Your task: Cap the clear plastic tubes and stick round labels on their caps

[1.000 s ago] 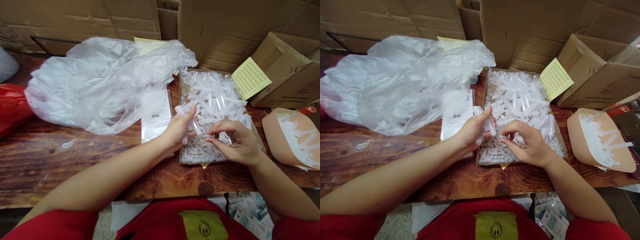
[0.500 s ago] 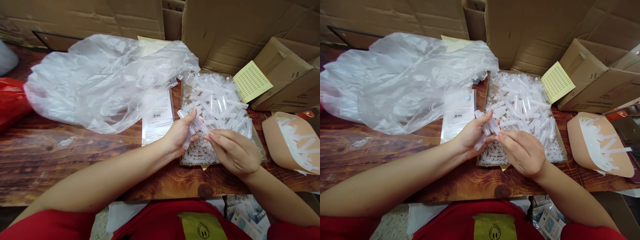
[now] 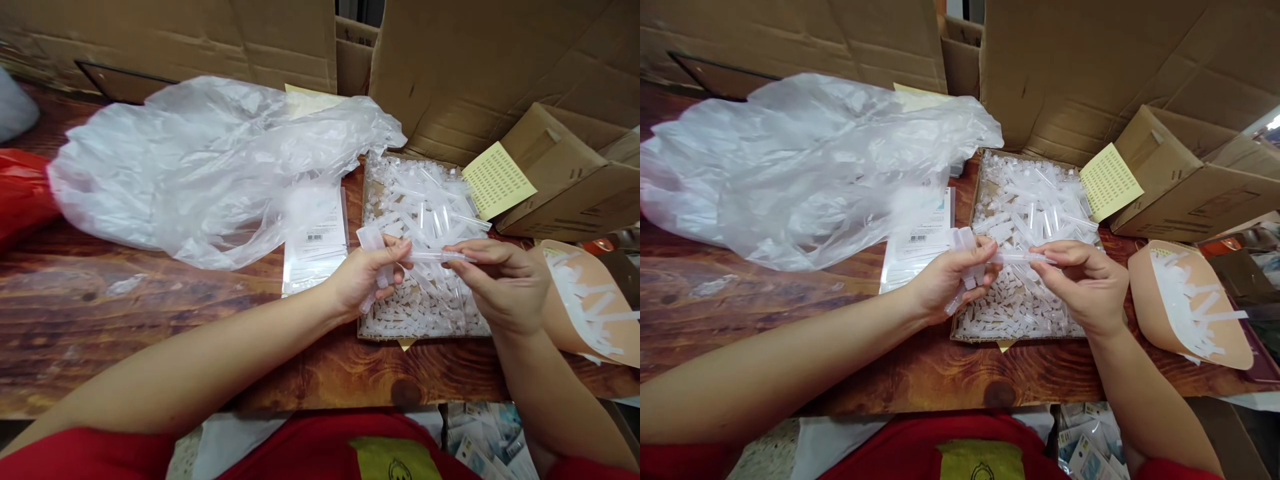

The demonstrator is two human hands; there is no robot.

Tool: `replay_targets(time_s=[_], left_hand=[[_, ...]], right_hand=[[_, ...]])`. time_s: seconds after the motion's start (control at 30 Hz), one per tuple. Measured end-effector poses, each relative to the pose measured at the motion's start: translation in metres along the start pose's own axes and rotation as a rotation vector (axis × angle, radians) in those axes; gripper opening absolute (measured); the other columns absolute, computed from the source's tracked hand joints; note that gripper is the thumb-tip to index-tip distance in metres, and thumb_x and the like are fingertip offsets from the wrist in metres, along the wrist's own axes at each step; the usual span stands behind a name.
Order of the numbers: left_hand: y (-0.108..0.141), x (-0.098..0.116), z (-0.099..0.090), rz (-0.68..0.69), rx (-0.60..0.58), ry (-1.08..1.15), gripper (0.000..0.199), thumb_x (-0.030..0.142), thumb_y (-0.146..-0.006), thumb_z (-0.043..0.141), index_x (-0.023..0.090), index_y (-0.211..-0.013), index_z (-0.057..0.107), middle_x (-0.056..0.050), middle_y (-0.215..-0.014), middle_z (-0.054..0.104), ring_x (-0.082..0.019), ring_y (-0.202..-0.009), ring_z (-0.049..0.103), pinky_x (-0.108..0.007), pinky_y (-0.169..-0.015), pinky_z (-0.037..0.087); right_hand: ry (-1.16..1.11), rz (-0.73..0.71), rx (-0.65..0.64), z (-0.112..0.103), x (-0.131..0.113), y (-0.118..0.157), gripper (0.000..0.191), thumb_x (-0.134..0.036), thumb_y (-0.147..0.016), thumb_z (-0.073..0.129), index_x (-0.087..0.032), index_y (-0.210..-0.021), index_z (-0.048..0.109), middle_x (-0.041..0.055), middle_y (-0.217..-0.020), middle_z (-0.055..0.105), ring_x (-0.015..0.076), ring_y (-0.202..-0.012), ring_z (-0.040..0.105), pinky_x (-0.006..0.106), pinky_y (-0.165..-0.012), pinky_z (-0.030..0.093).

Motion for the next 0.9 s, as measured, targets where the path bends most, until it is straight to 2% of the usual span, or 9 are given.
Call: replay_targets(time_s=[0.07, 0.13, 0.23, 0.37, 0.5, 0.67, 0.8, 0.9], left_hand=[[0.001, -0.002, -0.001, -0.016, -0.053, -0.112, 0.039, 0.040, -0.071, 0.089, 0.018, -0.082, 0.059, 0.001, -0.066, 0.060, -0.007, -0.048, 0.047, -0.014, -0.035, 0.024], [0.001, -0.004, -0.004, -0.030, -0.073, -0.191, 0.042, 0.045, -0.071, 0.089, 0.019, -0.087, 0.061, 0.004, -0.062, 0.055, -0.007, -0.047, 0.043, -0.014, -0.037, 0.025], [0.001, -0.004, -0.008, -0.006, -0.059, -0.233, 0.045, 0.050, -0.070, 0.088, 0.019, -0.081, 0.058, 0.006, -0.058, 0.048, -0.006, -0.048, 0.040, -0.015, -0.040, 0.025], [0.001, -0.005, -0.011, 0.008, -0.026, -0.231, 0.049, 0.049, -0.067, 0.090, 0.019, -0.075, 0.052, 0.006, -0.057, 0.049, -0.006, -0.050, 0.041, -0.014, -0.041, 0.027], [0.003, -0.006, -0.012, 0.039, -0.018, -0.223, 0.052, 0.051, -0.065, 0.091, 0.020, -0.074, 0.050, 0.007, -0.054, 0.049, -0.006, -0.047, 0.040, -0.015, -0.041, 0.027], [0.005, -0.011, -0.018, 0.115, 0.018, -0.330, 0.047, 0.054, -0.071, 0.086, 0.020, -0.078, 0.054, 0.007, -0.051, 0.048, -0.006, -0.044, 0.038, -0.017, -0.040, 0.029], [0.004, -0.011, -0.014, 0.131, 0.021, -0.325, 0.044, 0.052, -0.073, 0.086, 0.020, -0.078, 0.056, 0.007, -0.052, 0.047, -0.006, -0.045, 0.038, -0.017, -0.040, 0.029], [0.003, -0.008, -0.009, 0.095, 0.017, -0.214, 0.047, 0.050, -0.068, 0.089, 0.019, -0.076, 0.055, 0.007, -0.055, 0.047, -0.006, -0.046, 0.038, -0.015, -0.039, 0.027]], right_hand=[[-0.150, 0.154, -0.004, -0.006, 0.013, -0.006, 0.017, -0.018, -0.072, 0.091, -0.025, -0.081, 0.078, -0.0001, -0.087, 0.081, 0.0164, -0.079, 0.078, 0.027, -0.069, 0.068], [-0.236, 0.243, -0.026, -0.007, 0.021, -0.008, 0.015, -0.025, -0.071, 0.093, -0.026, -0.078, 0.079, -0.0001, -0.084, 0.081, 0.0157, -0.071, 0.077, 0.026, -0.063, 0.067], [-0.280, 0.318, -0.065, -0.004, 0.025, -0.007, 0.012, -0.028, -0.074, 0.092, -0.026, -0.079, 0.081, 0.0008, -0.086, 0.082, 0.0146, -0.069, 0.077, 0.024, -0.064, 0.068], [-0.312, 0.374, -0.064, 0.003, 0.029, -0.002, 0.010, -0.028, -0.077, 0.090, -0.026, -0.078, 0.080, 0.0006, -0.087, 0.082, 0.0136, -0.069, 0.077, 0.024, -0.064, 0.067], [-0.369, 0.454, -0.094, 0.009, 0.034, 0.001, 0.015, -0.029, -0.074, 0.092, -0.023, -0.074, 0.078, 0.0003, -0.081, 0.081, 0.0129, -0.062, 0.075, 0.023, -0.058, 0.065], [-0.376, 0.608, -0.169, 0.014, 0.037, 0.004, 0.026, -0.035, -0.072, 0.093, -0.019, -0.069, 0.073, 0.0027, -0.078, 0.080, 0.0135, -0.056, 0.073, 0.023, -0.052, 0.062], [-0.271, 0.585, -0.234, 0.002, 0.029, -0.002, 0.023, -0.037, -0.075, 0.090, -0.020, -0.073, 0.075, 0.0019, -0.072, 0.079, 0.0147, -0.059, 0.074, 0.022, -0.054, 0.060], [0.014, 0.413, -0.282, -0.015, 0.019, -0.012, 0.016, -0.034, -0.082, 0.086, -0.023, -0.092, 0.079, 0.0009, -0.081, 0.080, 0.0149, -0.071, 0.076, 0.024, -0.064, 0.061]])
Point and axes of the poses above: each hand's wrist, its own y-axis away from the middle knuckle, its own z-axis out of the palm, x = y × z, the point moved 4 cm from there along -y, towards the middle knuckle
